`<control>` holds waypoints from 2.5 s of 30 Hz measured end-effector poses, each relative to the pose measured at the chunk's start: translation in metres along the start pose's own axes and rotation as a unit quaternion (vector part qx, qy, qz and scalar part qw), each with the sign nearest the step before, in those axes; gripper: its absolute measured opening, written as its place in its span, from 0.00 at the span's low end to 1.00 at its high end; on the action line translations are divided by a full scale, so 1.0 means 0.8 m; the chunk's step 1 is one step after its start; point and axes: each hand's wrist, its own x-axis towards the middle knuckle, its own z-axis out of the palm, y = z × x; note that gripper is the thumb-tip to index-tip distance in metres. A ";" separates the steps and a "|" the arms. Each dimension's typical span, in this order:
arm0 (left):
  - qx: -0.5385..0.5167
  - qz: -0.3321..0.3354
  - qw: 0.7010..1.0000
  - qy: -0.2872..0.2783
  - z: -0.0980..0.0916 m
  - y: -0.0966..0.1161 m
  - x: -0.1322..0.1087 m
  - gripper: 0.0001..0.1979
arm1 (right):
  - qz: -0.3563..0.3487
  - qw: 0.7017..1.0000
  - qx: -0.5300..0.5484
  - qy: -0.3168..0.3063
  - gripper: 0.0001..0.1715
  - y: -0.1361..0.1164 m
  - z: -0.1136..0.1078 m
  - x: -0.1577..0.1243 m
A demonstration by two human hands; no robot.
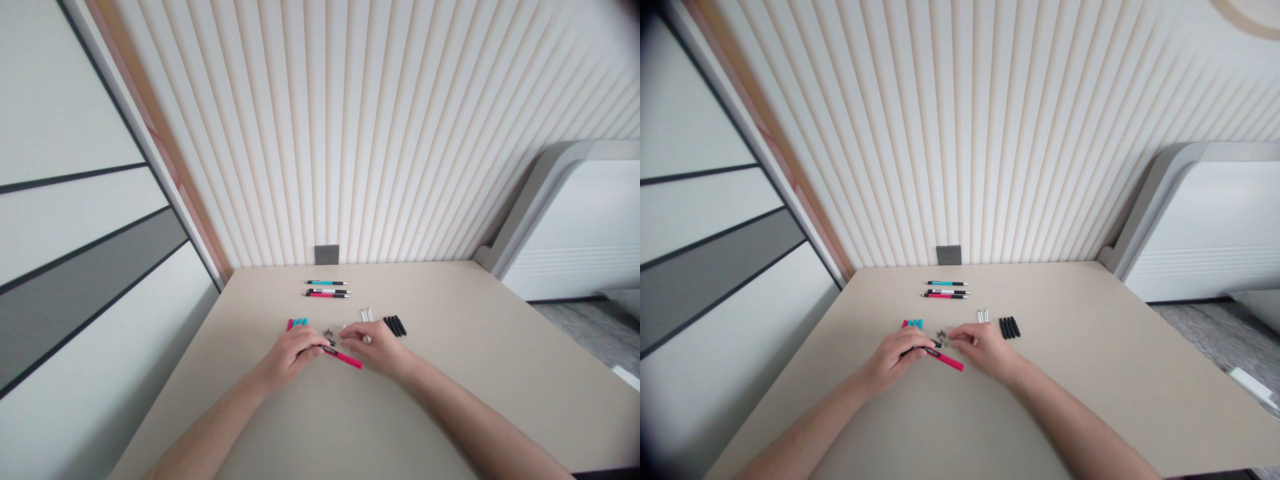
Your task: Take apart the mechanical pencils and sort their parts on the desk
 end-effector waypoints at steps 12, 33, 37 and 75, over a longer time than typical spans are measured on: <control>0.023 0.000 0.999 -0.030 0.001 0.001 0.002 0.08 | 0.015 0.969 -0.240 0.050 0.13 0.033 -0.038 0.005; 0.021 -0.028 0.999 -0.041 0.002 -0.001 0.001 0.10 | 0.010 0.960 -0.280 -0.012 0.10 0.017 -0.031 0.001; 0.020 -0.031 0.998 -0.043 0.001 -0.001 0.001 0.10 | -0.004 0.967 -0.253 -0.015 0.11 0.015 -0.033 0.002; 0.179 -0.074 0.976 0.104 -0.014 -0.002 0.003 0.09 | 0.030 0.986 -0.157 0.056 0.11 0.058 -0.122 0.000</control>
